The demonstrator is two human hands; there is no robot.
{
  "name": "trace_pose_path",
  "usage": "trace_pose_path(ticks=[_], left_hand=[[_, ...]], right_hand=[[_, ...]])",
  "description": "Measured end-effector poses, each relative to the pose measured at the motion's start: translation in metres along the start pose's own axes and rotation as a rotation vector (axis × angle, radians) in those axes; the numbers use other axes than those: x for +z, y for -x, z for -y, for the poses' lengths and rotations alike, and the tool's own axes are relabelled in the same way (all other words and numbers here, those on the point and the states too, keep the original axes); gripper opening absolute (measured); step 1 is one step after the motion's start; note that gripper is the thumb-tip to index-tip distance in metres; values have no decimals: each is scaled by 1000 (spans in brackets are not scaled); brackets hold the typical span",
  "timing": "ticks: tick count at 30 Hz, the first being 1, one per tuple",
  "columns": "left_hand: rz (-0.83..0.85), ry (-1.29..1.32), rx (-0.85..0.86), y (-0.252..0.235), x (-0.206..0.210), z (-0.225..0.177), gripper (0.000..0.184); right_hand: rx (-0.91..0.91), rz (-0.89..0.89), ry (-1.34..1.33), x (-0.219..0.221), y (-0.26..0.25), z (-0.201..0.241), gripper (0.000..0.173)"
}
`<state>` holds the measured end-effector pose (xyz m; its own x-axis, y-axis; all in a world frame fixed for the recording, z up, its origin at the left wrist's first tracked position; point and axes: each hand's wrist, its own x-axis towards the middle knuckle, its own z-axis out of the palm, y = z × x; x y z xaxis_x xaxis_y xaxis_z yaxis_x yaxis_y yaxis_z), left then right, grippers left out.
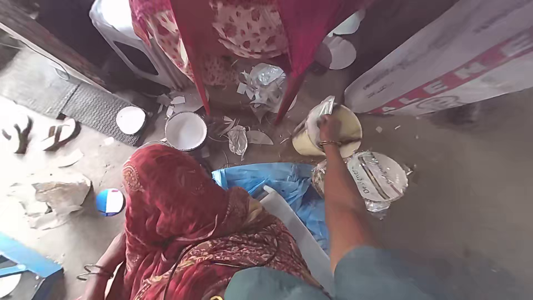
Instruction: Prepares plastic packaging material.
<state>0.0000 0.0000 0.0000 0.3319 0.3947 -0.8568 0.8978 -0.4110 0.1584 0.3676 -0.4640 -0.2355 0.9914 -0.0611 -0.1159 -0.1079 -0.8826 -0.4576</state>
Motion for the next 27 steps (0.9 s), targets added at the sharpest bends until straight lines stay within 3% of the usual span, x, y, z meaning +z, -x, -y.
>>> trace_pose_path(ticks=[2,4,6,8,10,11,14,16,19,22,24,27], left_hand=[[-23,-79,-18,-36,1,46,40],[-103,-58,183,-97,5,129,44],[-163,60,332,-139,5,171,45],[-172,131,358,-146,3,168,40],[-171,113,363,-143,6,163,39],[-164,83,368,-141,8,163,39],[-139,66,348,-133,9,168,38],[-135,154,338,-129,5,177,38],[-159,287,376,-126,-6,183,39],[-186,361,457,-126,-20,181,41],[-183,365,550,-127,-32,176,44],[-221,345,707,-123,-50,157,48]], right_hand=[[0,-40,-25,-23,0,-11,34],[17,-32,0,-43,-1,-20,35],[16,7,-7,-50,-6,-28,37],[-8,74,-63,-40,-15,-28,46],[32,143,-111,-20,-15,-21,67],[58,140,-94,-11,-11,-15,64],[167,53,109,-5,3,3,34],[185,-27,146,-19,10,5,32],[160,-196,46,-59,8,-10,39],[126,-375,-43,-130,21,6,46],[111,-396,-54,-179,33,31,52],[-67,-369,-41,-226,47,74,53]])
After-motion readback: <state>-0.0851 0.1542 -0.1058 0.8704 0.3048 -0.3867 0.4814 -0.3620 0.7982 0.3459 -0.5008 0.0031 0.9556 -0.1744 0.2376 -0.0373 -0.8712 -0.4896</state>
